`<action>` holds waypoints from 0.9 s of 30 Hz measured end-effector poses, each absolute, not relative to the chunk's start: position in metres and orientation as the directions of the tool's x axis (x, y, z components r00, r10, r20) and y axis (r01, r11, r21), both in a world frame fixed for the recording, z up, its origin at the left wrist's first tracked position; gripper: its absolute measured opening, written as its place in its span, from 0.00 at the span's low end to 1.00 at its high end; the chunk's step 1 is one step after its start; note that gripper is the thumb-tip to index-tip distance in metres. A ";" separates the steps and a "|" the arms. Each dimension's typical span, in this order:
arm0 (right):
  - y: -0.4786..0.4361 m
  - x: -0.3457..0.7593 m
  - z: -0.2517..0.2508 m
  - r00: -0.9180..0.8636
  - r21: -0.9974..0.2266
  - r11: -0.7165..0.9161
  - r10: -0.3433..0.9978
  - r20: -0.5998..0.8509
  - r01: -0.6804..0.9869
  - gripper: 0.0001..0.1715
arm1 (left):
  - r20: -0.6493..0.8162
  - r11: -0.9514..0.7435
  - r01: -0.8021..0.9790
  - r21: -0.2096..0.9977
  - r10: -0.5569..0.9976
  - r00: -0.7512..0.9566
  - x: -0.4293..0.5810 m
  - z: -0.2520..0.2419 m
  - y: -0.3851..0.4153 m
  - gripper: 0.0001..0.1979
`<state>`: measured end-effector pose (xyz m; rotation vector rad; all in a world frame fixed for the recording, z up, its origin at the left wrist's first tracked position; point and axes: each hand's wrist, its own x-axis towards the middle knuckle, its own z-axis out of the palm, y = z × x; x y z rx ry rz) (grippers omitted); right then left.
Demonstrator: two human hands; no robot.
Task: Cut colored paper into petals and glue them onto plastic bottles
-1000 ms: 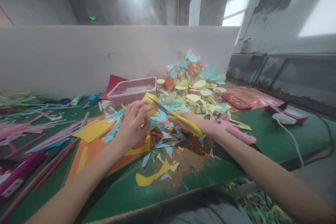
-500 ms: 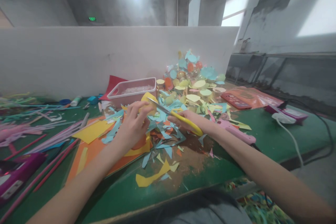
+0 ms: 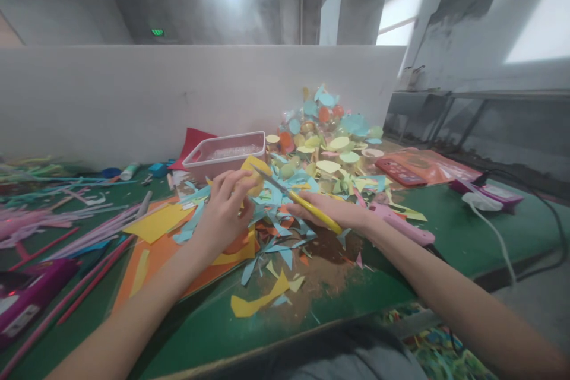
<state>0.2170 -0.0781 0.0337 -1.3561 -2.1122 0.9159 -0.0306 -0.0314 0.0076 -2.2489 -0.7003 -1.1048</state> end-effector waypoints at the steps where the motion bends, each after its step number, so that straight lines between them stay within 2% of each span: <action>1: -0.078 0.217 0.034 -0.413 -0.745 0.296 0.910 0.030 0.598 0.33 | 0.822 -0.723 0.650 -0.234 0.210 0.530 -0.030 0.008 -0.031 0.21; 7: -0.076 0.217 0.033 -0.463 -0.750 0.323 0.886 0.026 0.576 0.33 | 0.804 -0.725 0.626 -0.287 0.173 0.569 -0.031 0.007 -0.028 0.14; 19: -0.092 0.217 0.051 -0.486 -0.782 0.324 0.874 0.032 0.532 0.35 | 0.780 -0.755 0.579 -0.307 0.149 0.608 -0.035 0.004 -0.023 0.16; 27: -0.104 0.217 0.064 -0.496 -0.718 0.409 0.862 0.101 0.563 0.33 | 0.772 -0.759 0.574 -0.308 0.154 0.617 -0.035 0.003 -0.024 0.18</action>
